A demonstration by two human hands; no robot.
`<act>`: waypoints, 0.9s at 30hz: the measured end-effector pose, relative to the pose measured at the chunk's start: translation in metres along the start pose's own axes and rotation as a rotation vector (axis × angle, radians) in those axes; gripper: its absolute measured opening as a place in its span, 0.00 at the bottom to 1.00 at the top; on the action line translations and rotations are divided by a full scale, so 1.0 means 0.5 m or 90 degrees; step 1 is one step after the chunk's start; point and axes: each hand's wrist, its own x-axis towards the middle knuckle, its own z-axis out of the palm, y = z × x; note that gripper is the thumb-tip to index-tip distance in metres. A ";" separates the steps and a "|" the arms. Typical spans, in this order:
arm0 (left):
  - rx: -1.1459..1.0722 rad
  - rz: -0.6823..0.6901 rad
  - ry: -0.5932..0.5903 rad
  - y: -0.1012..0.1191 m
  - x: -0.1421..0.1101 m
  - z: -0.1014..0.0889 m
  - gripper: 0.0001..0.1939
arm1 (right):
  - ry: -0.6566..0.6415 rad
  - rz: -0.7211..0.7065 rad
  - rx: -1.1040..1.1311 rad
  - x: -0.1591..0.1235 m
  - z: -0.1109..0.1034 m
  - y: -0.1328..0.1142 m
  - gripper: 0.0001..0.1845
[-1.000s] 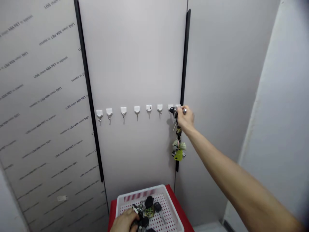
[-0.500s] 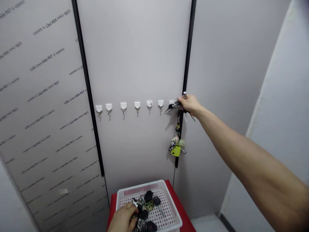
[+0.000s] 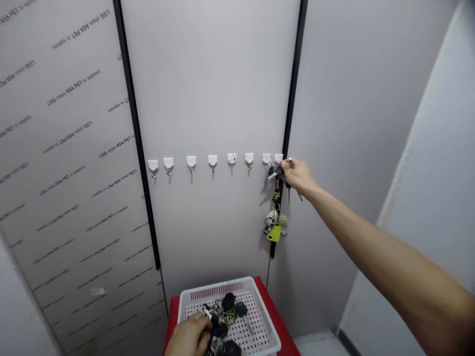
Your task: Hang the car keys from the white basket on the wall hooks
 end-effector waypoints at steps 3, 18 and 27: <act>0.000 -0.008 -0.012 -0.003 0.003 0.001 0.12 | 0.049 -0.016 0.044 0.040 -0.003 -0.004 0.13; 0.011 -0.014 0.006 0.001 0.003 0.003 0.11 | -0.392 -0.062 -0.213 0.083 -0.036 -0.115 0.06; -0.011 -0.001 0.021 0.002 0.000 -0.004 0.10 | -0.433 -0.093 0.160 -0.088 0.015 -0.105 0.15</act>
